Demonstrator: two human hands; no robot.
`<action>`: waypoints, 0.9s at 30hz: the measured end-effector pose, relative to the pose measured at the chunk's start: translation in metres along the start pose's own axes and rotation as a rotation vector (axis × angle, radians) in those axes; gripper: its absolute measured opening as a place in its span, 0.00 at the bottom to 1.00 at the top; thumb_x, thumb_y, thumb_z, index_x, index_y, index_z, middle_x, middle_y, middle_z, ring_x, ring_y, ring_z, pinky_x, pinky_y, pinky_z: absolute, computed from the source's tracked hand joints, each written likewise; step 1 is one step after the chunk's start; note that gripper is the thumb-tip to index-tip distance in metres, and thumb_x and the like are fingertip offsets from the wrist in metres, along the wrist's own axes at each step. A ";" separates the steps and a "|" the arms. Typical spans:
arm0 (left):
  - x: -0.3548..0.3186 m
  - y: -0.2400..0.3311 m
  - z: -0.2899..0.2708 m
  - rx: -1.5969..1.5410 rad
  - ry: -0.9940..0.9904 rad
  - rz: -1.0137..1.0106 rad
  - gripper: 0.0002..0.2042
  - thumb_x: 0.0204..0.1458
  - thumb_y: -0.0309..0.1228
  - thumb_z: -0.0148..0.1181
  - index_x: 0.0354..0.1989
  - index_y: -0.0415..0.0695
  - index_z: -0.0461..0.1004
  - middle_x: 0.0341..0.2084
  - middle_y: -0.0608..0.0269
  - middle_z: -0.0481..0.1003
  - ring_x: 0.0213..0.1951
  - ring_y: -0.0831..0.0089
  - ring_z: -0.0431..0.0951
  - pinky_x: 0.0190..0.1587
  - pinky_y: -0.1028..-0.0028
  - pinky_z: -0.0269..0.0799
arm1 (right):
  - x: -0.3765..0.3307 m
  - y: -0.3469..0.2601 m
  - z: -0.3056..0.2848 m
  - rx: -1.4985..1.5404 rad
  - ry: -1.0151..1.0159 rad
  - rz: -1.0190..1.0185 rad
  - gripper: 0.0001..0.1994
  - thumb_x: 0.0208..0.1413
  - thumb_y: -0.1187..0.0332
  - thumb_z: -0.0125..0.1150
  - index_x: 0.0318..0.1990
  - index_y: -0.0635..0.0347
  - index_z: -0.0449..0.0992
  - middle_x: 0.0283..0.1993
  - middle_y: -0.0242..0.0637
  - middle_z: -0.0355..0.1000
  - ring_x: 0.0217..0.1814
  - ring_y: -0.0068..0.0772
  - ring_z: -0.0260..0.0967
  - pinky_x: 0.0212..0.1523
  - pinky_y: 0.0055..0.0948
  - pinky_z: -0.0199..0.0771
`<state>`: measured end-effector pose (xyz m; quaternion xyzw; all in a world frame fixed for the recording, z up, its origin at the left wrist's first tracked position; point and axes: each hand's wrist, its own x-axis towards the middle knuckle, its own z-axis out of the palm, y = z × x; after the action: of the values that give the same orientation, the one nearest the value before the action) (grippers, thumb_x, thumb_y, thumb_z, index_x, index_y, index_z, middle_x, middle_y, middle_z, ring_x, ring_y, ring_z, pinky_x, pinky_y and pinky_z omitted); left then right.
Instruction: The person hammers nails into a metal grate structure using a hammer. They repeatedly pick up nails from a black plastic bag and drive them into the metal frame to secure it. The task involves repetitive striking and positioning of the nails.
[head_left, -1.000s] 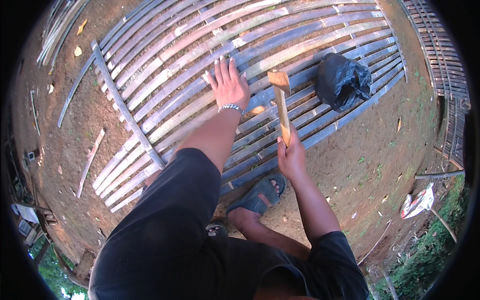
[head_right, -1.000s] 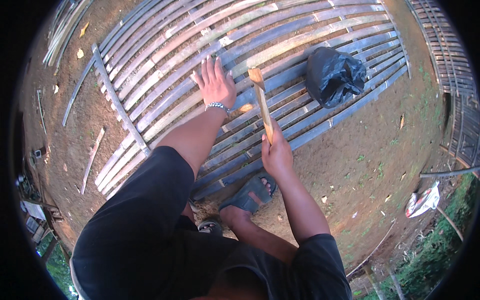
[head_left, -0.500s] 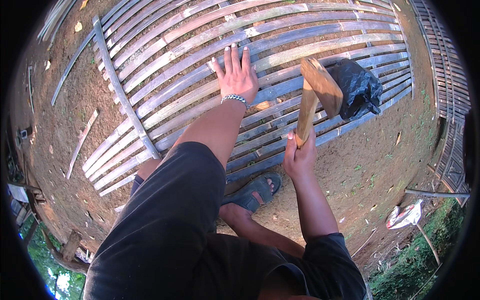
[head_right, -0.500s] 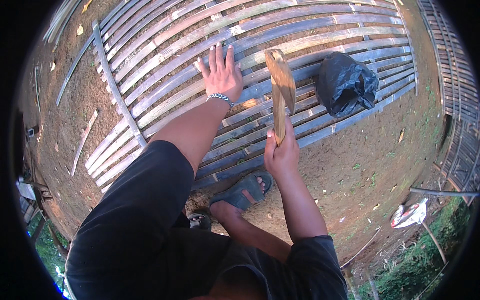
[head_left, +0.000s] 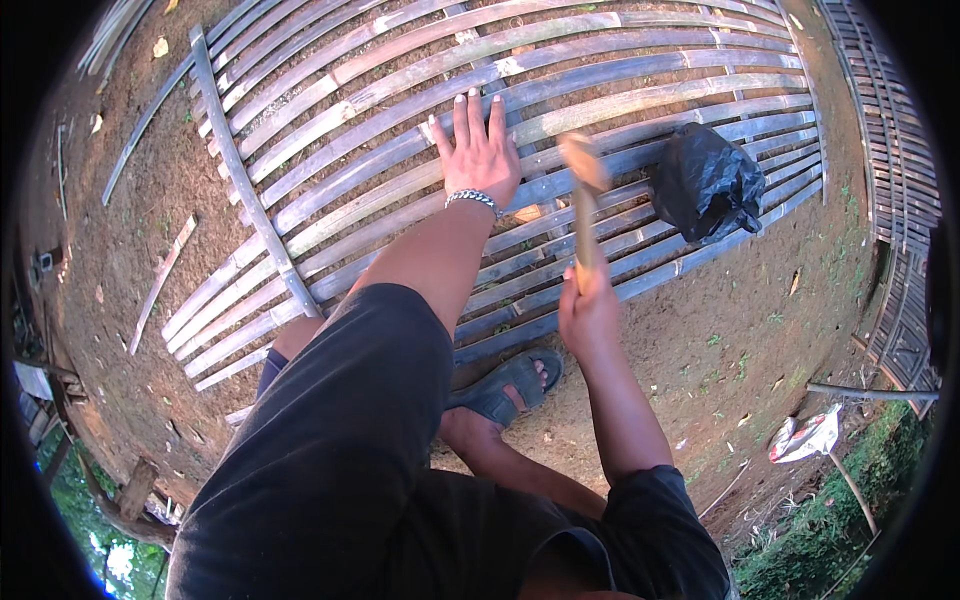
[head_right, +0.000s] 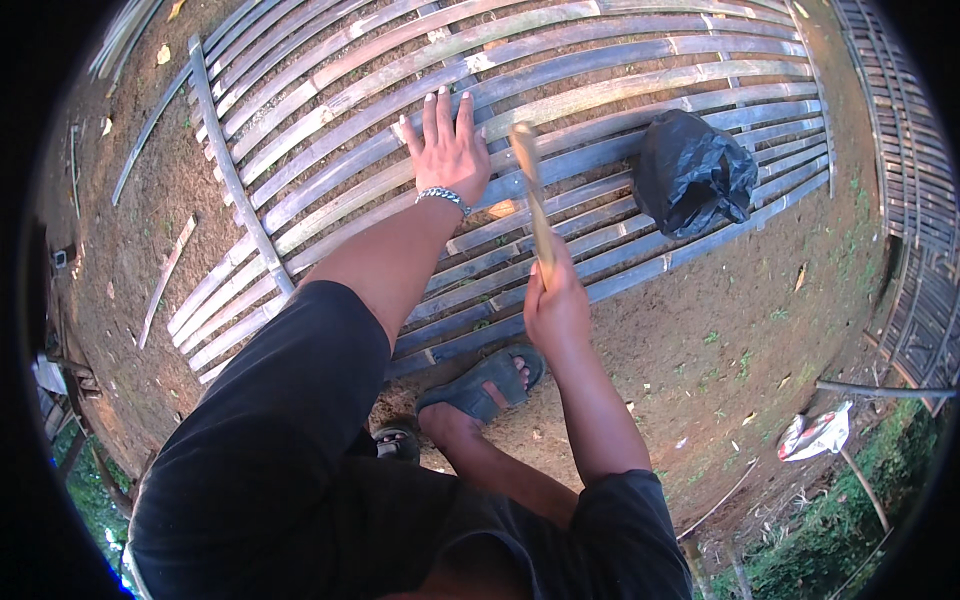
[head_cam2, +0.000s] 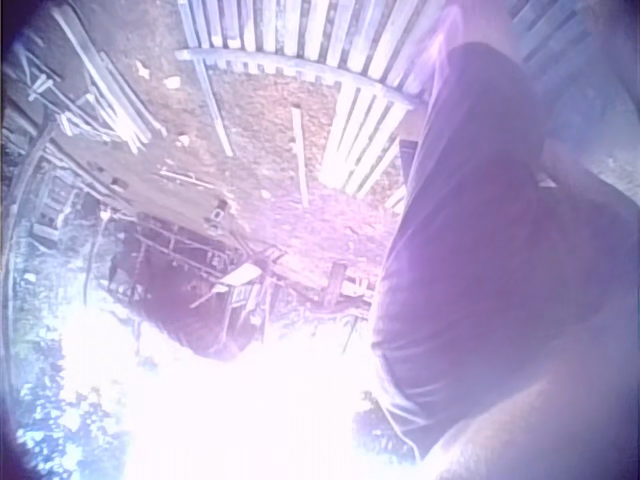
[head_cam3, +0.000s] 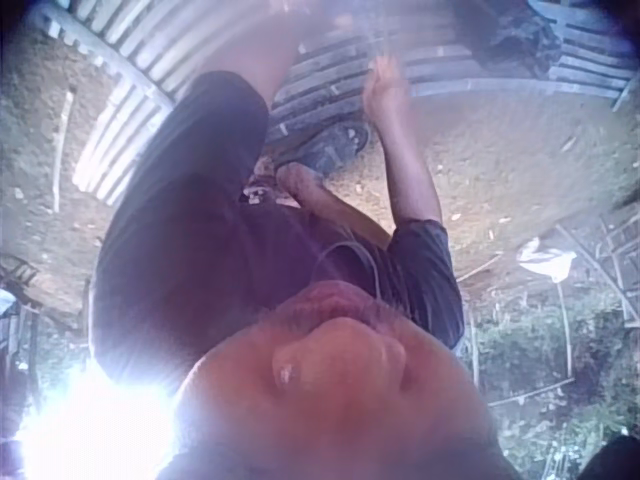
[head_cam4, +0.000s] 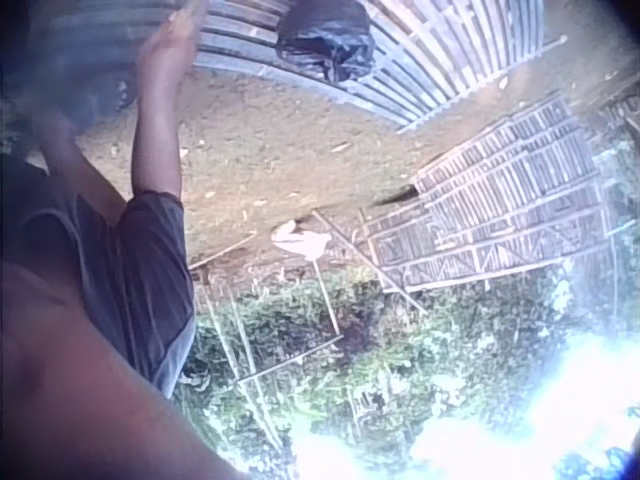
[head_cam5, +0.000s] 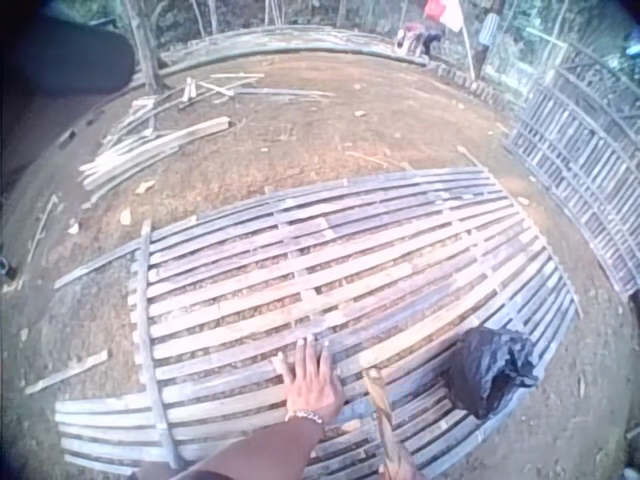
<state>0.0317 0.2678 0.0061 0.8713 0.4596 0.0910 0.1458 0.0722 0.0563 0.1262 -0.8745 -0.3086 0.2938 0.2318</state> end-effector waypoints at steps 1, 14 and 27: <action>0.000 0.003 0.001 -0.009 -0.002 0.004 0.30 0.64 0.41 0.51 0.74 0.49 0.57 0.74 0.51 0.54 0.76 0.54 0.49 0.75 0.40 0.36 | 0.005 0.019 0.008 -0.035 -0.058 0.008 0.25 0.67 0.69 0.52 0.70 0.62 0.61 0.53 0.65 0.74 0.55 0.71 0.72 0.52 0.53 0.75; 0.001 0.002 0.000 0.007 -0.027 -0.002 0.29 0.65 0.41 0.49 0.74 0.50 0.56 0.74 0.52 0.53 0.77 0.54 0.48 0.76 0.40 0.35 | 0.008 0.025 0.012 -0.061 -0.028 -0.051 0.25 0.66 0.69 0.54 0.69 0.61 0.60 0.55 0.61 0.74 0.56 0.70 0.72 0.54 0.52 0.74; 0.005 0.000 -0.001 -0.003 -0.017 -0.007 0.30 0.63 0.40 0.52 0.74 0.50 0.57 0.73 0.51 0.54 0.76 0.53 0.49 0.75 0.39 0.37 | 0.005 0.042 0.027 -0.004 0.114 -0.094 0.21 0.66 0.70 0.54 0.64 0.67 0.66 0.48 0.62 0.75 0.50 0.68 0.75 0.49 0.50 0.76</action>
<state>0.0344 0.2718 0.0077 0.8703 0.4611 0.0839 0.1513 0.0748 0.0364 0.0806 -0.8747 -0.3362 0.2317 0.2610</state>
